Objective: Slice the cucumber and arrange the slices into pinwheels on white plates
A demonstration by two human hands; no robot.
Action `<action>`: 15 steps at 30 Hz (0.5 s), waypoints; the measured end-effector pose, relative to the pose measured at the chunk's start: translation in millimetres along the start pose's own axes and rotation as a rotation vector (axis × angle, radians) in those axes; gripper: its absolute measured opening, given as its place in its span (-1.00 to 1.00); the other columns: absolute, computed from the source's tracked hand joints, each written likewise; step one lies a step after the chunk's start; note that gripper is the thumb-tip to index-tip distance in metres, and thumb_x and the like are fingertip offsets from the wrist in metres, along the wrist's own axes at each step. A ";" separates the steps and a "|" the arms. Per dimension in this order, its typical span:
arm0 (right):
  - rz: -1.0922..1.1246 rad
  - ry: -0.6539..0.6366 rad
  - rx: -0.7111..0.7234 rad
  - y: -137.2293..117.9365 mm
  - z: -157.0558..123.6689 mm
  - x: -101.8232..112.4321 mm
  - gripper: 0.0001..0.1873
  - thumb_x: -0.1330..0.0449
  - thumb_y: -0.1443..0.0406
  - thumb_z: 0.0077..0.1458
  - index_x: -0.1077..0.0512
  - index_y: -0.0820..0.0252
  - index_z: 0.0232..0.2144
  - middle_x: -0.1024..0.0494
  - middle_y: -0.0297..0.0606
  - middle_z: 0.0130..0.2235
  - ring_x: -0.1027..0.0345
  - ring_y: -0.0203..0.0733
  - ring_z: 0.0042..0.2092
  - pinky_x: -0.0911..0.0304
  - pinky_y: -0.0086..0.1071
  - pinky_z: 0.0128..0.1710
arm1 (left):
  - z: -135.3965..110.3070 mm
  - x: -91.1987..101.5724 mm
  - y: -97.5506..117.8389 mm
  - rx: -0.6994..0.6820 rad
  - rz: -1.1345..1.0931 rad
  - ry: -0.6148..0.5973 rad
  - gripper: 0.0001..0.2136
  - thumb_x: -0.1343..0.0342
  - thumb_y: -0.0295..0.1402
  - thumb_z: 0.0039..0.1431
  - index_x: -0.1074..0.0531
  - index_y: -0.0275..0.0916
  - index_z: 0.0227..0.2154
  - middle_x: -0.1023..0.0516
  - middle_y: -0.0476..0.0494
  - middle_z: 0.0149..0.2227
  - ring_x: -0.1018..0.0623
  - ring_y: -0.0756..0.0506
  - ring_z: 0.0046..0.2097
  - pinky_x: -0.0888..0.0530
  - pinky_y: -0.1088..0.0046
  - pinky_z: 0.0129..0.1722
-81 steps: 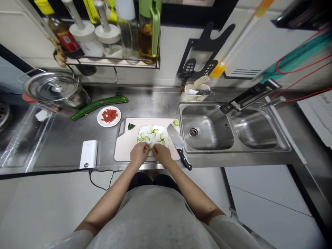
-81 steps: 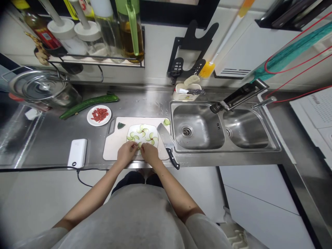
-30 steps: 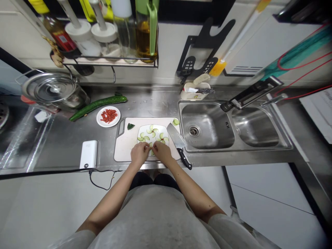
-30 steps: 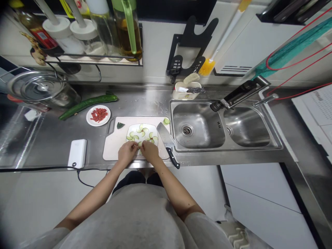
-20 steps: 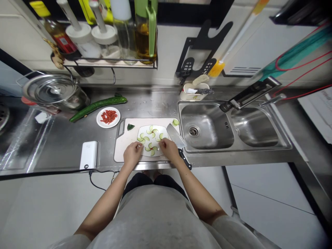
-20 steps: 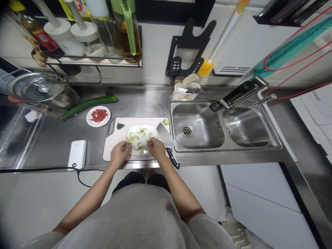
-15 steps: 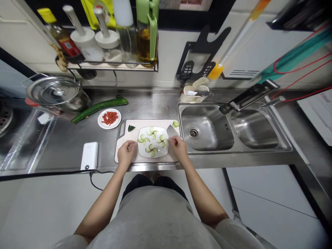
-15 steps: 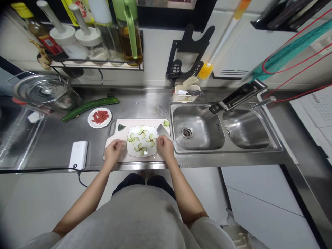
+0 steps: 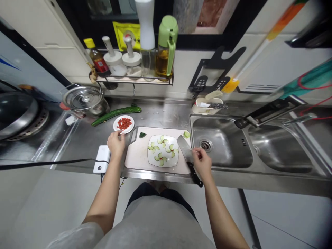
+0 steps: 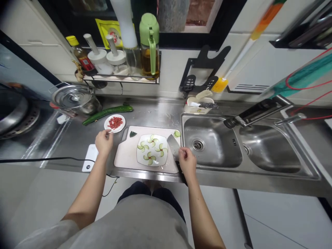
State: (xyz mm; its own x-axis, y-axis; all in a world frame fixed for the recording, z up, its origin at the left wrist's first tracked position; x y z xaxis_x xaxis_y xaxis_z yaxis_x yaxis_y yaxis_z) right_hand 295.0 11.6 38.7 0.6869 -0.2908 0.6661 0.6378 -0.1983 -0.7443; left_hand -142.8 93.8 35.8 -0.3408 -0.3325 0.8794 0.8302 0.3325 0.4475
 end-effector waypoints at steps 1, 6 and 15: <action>-0.011 -0.001 0.005 0.0 0.4 -0.2 -0.58 -0.03 0.01 0.07 -0.45 0.23 -0.30 -0.33 -0.38 -0.56 -0.17 -0.29 -0.52 -0.13 -0.43 -0.45 | 7.1 -0.8 -3.1 0.027 0.034 0.001 -0.75 0.02 -0.27 0.17 -0.43 -0.14 -0.13 -0.47 -0.16 -0.19 -0.43 -0.17 -0.08 -0.32 0.33 -0.06; -0.025 0.007 0.025 2.5 4.2 0.0 -0.56 -0.03 -0.01 0.07 -0.46 0.23 -0.30 -0.35 -0.37 -0.57 -0.16 -0.29 -0.53 -0.12 -0.43 -0.47 | 40.4 -17.6 -14.9 0.148 0.067 -0.040 -0.76 0.02 -0.29 0.17 -0.45 -0.13 -0.15 -0.47 -0.19 -0.18 -0.44 -0.18 -0.08 -0.33 0.34 -0.10; -0.045 0.008 0.007 7.5 3.4 7.3 -0.55 -0.04 -0.02 0.07 -0.46 0.22 -0.29 -0.39 -0.34 -0.55 -0.19 -0.28 -0.54 -0.15 -0.41 -0.47 | 82.2 -43.5 -11.8 0.182 0.112 -0.130 -0.75 0.01 -0.31 0.17 -0.49 -0.11 -0.13 -0.47 -0.25 -0.11 -0.46 -0.19 -0.08 -0.35 0.32 -0.14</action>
State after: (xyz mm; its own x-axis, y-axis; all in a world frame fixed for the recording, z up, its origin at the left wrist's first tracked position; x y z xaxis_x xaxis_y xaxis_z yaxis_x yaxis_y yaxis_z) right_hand 305.9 11.2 38.2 0.6544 -0.2892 0.6987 0.6707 -0.2047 -0.7129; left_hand -174.1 176.9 5.6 -0.3147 -0.1719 0.9335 0.7768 0.5185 0.3574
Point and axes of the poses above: each hand's wrist, its own z-axis towards the middle knuckle, its own x-axis out of the back of the hand, y = z × x, the point moved 6 cm from there along z, towards the middle knuckle
